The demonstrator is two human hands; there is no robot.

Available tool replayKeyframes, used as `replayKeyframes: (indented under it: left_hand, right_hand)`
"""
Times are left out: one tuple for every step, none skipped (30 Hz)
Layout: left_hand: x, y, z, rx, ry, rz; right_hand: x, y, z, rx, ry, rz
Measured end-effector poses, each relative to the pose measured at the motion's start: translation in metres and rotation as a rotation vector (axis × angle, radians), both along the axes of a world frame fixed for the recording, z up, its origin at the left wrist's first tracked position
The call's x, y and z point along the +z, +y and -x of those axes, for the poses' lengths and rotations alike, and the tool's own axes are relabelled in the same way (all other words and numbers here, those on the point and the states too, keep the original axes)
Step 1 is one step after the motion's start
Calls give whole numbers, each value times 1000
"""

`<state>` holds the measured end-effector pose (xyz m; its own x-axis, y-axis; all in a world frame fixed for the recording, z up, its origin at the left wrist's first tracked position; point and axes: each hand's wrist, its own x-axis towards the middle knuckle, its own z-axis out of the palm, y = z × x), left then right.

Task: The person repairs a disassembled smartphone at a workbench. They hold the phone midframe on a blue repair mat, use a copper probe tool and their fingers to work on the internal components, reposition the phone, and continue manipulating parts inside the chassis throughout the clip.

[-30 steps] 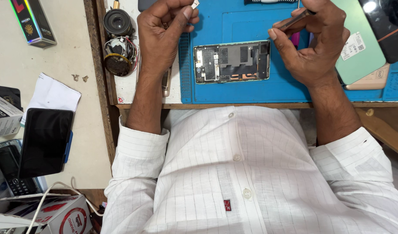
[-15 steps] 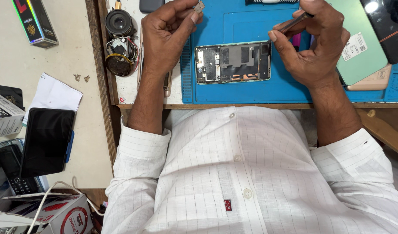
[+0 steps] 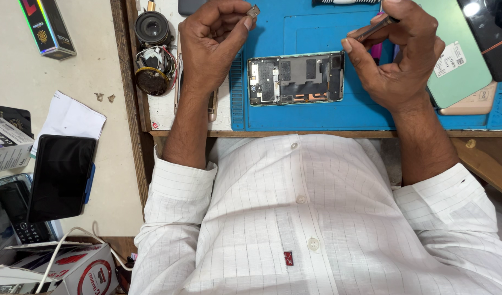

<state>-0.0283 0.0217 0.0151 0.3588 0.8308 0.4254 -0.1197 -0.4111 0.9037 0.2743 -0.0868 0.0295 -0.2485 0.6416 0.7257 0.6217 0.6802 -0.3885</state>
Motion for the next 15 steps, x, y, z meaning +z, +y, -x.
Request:
replayKeyframes:
  left_hand:
    - [0, 0, 0, -1, 0, 1]
    - [0, -1, 0, 0, -3, 7]
    - [0, -1, 0, -1, -7, 12]
    - [-1, -1, 0, -1, -10, 17]
    - [-1, -1, 0, -4, -12, 11]
    - [-1, -1, 0, -7, -13, 7]
    - [-1, -1, 1, -10, -14, 2]
    - [-1, 0, 1, -8, -7, 5]
    - [-1, 0, 1, -6, 0, 10]
    - [-1, 0, 1, -4, 7, 14]
    - [0, 0, 1, 7, 28, -8]
    - [0, 0, 1, 18, 49, -30]
    - [0, 0, 1, 30, 71, -51]
    - [0, 0, 1, 41, 83, -46]
    - [1, 0, 1, 52, 95, -41]
  right_hand:
    - [0, 0, 0, 7, 4, 5]
    - [0, 0, 0, 9, 6, 8]
    - [0, -1, 0, 11, 8, 11]
    - [0, -1, 0, 7, 8, 12]
    - [-1, -1, 0, 7, 8, 12]
    - [-1, -1, 0, 6, 9, 12]
    - [-1, -1, 0, 9, 10, 11]
    - [-1, -1, 0, 8, 8, 10]
    - [-1, -1, 0, 7, 6, 8]
    - [-1, -2, -1, 2, 2, 6]
    - [-1, -2, -1, 2, 3, 7]
    - [-1, -2, -1, 1, 4, 8]
    - [-2, -2, -1, 5, 12, 14]
    - [-2, -2, -1, 4, 11, 14]
    - [-2, -2, -1, 3, 10, 15]
